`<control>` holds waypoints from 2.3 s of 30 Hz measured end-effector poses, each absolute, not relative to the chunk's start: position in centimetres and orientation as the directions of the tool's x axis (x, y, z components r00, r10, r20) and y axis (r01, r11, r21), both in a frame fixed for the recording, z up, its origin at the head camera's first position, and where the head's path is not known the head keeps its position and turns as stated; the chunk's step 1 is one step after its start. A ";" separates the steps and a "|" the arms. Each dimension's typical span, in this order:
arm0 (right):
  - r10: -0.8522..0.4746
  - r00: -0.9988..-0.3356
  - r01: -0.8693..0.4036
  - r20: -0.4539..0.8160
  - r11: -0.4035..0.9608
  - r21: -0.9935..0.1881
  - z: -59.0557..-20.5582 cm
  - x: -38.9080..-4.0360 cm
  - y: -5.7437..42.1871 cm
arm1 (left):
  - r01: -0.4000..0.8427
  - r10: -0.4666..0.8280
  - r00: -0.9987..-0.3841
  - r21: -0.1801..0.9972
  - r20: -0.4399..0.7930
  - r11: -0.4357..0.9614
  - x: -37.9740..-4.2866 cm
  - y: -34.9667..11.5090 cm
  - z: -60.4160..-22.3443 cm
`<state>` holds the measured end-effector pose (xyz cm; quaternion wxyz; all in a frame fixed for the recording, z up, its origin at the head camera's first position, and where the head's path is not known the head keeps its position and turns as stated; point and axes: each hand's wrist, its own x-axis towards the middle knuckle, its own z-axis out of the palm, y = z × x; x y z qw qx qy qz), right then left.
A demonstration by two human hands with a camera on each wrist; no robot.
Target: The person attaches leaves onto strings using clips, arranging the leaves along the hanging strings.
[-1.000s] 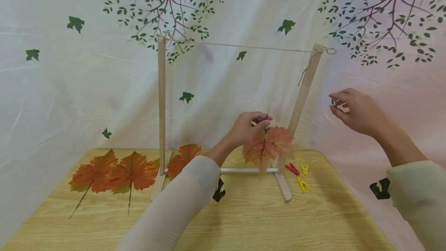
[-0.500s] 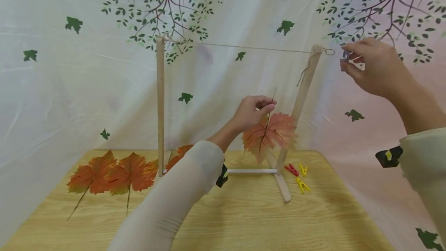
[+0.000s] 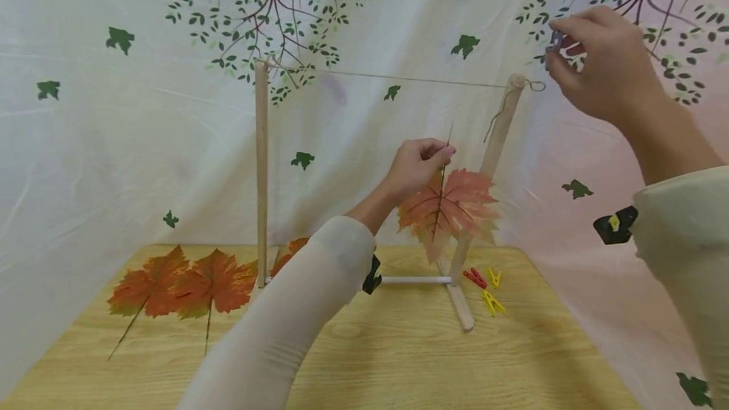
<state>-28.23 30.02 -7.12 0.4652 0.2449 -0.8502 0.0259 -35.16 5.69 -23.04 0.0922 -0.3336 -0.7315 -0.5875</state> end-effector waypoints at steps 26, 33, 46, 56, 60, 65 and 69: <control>-0.244 -0.687 -0.490 0.684 0.851 -0.189 -7.2 -30.0 24.1 | 0.620 0.320 -0.773 0.759 0.548 0.200 -35.2 7.3 -19.6; -0.162 -0.789 -0.454 0.593 0.803 -0.385 -7.3 -30.7 24.4 | 0.607 0.285 -0.790 0.756 0.543 0.243 -35.5 7.2 -19.3; -0.101 -0.835 -0.475 0.541 0.628 -0.617 -7.9 -31.3 25.4 | 0.579 0.274 -0.811 0.778 0.517 0.246 -36.0 7.7 -19.7; -0.075 -0.810 -0.543 0.582 0.470 -0.696 -7.7 -31.4 25.6 | 0.577 0.280 -0.812 0.778 0.512 0.250 -35.7 7.8 -19.7; -0.056 -0.811 -0.544 0.582 0.438 -0.716 -7.5 -31.3 25.6 | 0.570 0.276 -0.817 0.782 0.506 0.253 -35.6 7.8 -19.7; -0.057 -0.818 -0.529 0.572 0.462 -0.712 -7.3 -31.0 25.6 | 0.576 0.277 -0.812 0.783 0.514 0.235 -35.5 8.1 -19.5; -0.055 -0.824 -0.515 0.565 0.492 -0.702 -7.1 -30.8 25.4 | 0.578 0.280 -0.809 0.785 0.517 0.222 -35.4 8.2 -19.2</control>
